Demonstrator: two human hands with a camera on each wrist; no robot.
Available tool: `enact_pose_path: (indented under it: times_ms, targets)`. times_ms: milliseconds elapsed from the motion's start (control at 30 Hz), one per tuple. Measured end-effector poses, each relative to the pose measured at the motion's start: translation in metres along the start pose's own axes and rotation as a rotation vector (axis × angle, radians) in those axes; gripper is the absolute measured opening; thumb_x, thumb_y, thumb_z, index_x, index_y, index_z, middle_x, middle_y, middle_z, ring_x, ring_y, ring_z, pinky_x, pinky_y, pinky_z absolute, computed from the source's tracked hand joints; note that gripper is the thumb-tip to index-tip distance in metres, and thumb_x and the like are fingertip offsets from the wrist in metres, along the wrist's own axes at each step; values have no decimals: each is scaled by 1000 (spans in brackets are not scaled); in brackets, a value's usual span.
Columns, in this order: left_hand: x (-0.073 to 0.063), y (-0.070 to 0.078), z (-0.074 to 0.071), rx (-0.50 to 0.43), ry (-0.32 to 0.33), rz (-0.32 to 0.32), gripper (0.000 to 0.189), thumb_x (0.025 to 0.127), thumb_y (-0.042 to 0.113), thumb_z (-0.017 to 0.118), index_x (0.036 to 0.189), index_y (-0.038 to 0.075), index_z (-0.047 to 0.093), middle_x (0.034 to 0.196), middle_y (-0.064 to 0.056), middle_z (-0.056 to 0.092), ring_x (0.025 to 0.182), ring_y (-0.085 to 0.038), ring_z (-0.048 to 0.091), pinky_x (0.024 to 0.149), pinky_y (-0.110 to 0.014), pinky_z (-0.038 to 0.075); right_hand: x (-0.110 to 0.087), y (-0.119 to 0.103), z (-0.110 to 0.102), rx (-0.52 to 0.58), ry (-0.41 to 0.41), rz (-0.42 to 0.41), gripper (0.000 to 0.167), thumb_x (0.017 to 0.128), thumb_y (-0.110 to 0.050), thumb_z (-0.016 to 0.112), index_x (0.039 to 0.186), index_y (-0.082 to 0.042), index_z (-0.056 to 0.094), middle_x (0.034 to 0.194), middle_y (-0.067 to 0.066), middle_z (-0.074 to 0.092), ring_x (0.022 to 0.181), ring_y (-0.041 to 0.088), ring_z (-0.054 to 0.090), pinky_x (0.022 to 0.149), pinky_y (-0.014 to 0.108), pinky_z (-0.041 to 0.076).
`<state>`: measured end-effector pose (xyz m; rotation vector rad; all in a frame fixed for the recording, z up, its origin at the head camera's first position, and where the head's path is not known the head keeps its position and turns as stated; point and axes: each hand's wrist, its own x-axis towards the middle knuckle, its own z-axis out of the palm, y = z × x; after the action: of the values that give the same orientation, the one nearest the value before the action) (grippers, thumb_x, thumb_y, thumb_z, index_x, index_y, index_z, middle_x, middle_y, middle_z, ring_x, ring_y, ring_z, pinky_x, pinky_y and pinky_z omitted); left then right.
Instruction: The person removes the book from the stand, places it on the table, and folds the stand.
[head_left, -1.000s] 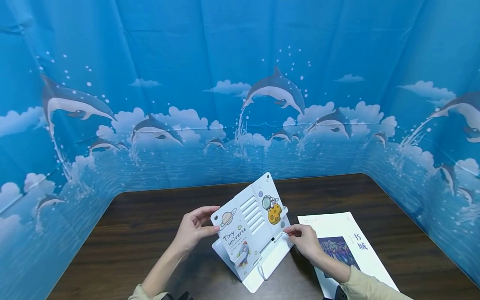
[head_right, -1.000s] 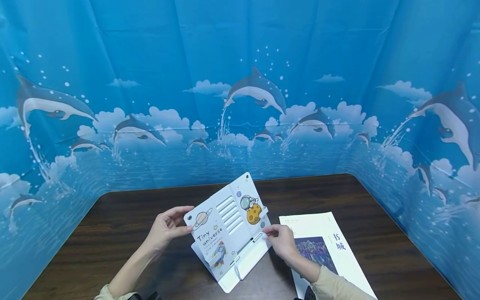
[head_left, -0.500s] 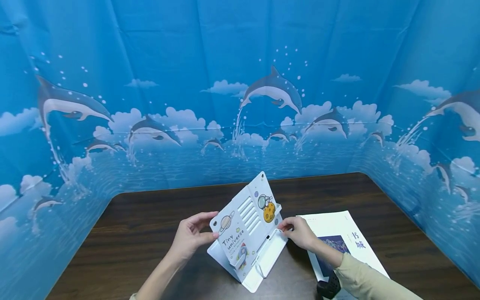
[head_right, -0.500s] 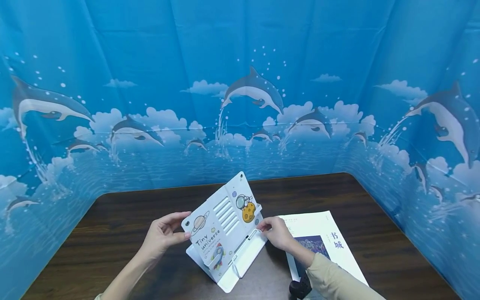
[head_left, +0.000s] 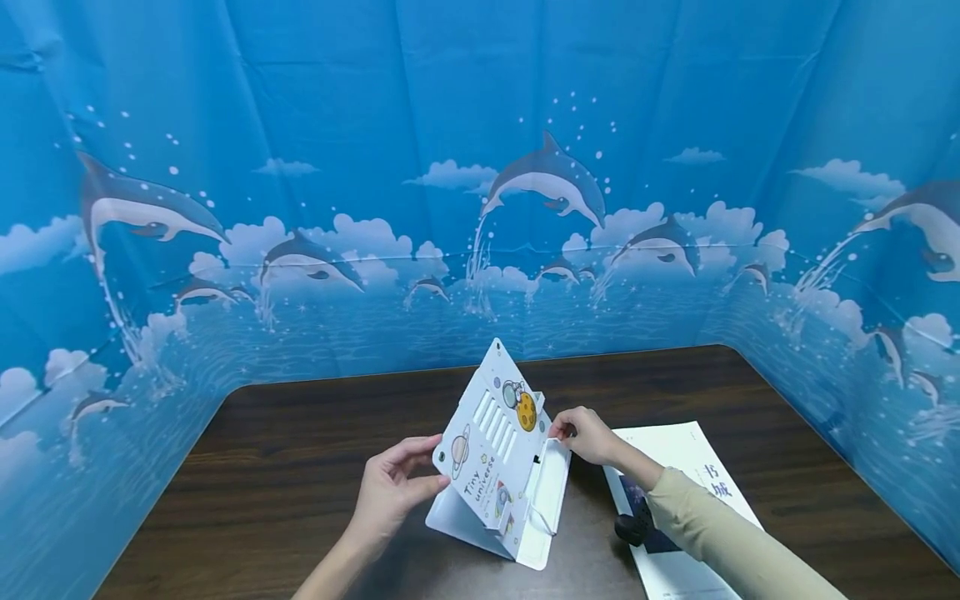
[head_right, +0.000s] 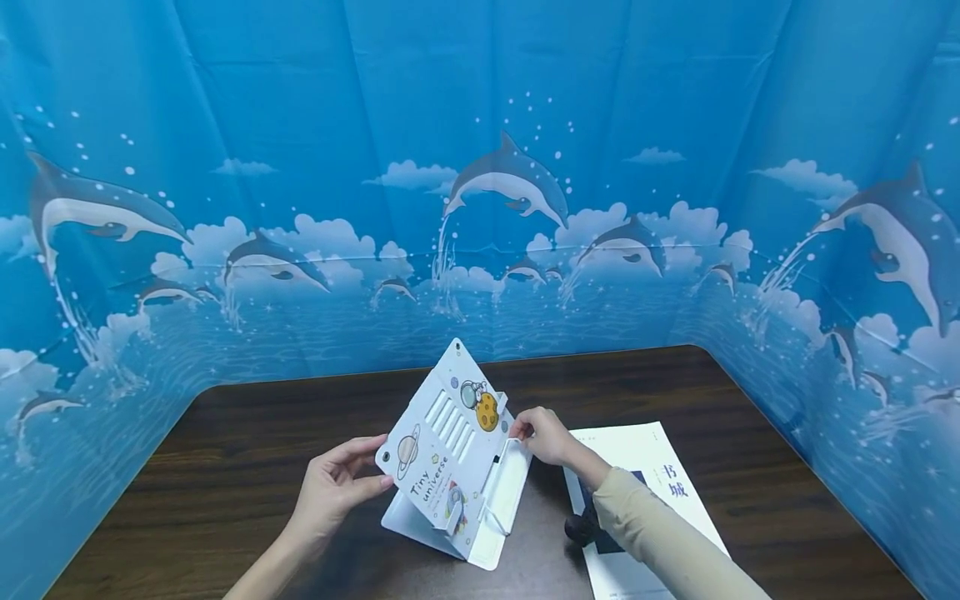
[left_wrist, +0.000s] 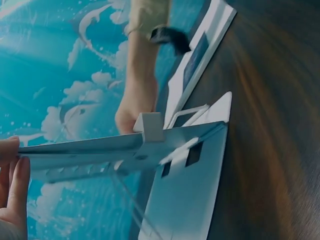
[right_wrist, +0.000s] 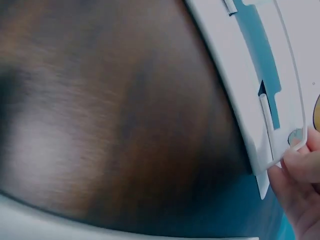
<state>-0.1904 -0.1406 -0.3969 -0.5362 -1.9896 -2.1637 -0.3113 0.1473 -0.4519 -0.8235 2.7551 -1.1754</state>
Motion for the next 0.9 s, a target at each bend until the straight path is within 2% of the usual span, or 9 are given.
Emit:
enact_pose_path:
  times_ms: [233,433,600,700,900]
  targets:
    - [-10,3,18,-25,70,-22,44,62,-14,71,104,-14,56,95,-1,65,82,-11,61,67,-28,54,17,0,0,34,-71,10,20,74,18,57,78,0,66,73,6,59,69,14,48,59,22,43]
    - [-15,5,30,-19,40,82,42,63,-14,72,101,-13,56,100,-3,60,82,-12,61,66,-31,55,29,-3,8,62,-68,-42,21,72,20,54,75,3,65,72,8,59,66,13,47,57,21,43]
    - [-18,5,34,-20,29,172,39,65,-14,70,101,-7,59,102,-9,59,82,-13,61,65,-33,55,36,-5,14,56,-44,-25,22,73,20,53,75,2,65,73,8,59,67,14,48,59,22,43]
    - [-17,4,35,-16,22,197,38,66,-14,70,101,-5,60,102,-11,59,82,-13,61,65,-33,55,37,-4,15,49,-25,-6,22,73,20,54,75,1,65,73,8,59,67,15,48,58,22,42]
    - [-15,4,36,-5,7,209,38,65,-15,70,101,-10,57,101,-7,58,82,-13,61,64,-32,55,32,-9,15,66,4,34,19,76,15,56,82,1,66,79,8,61,70,15,50,62,24,45]
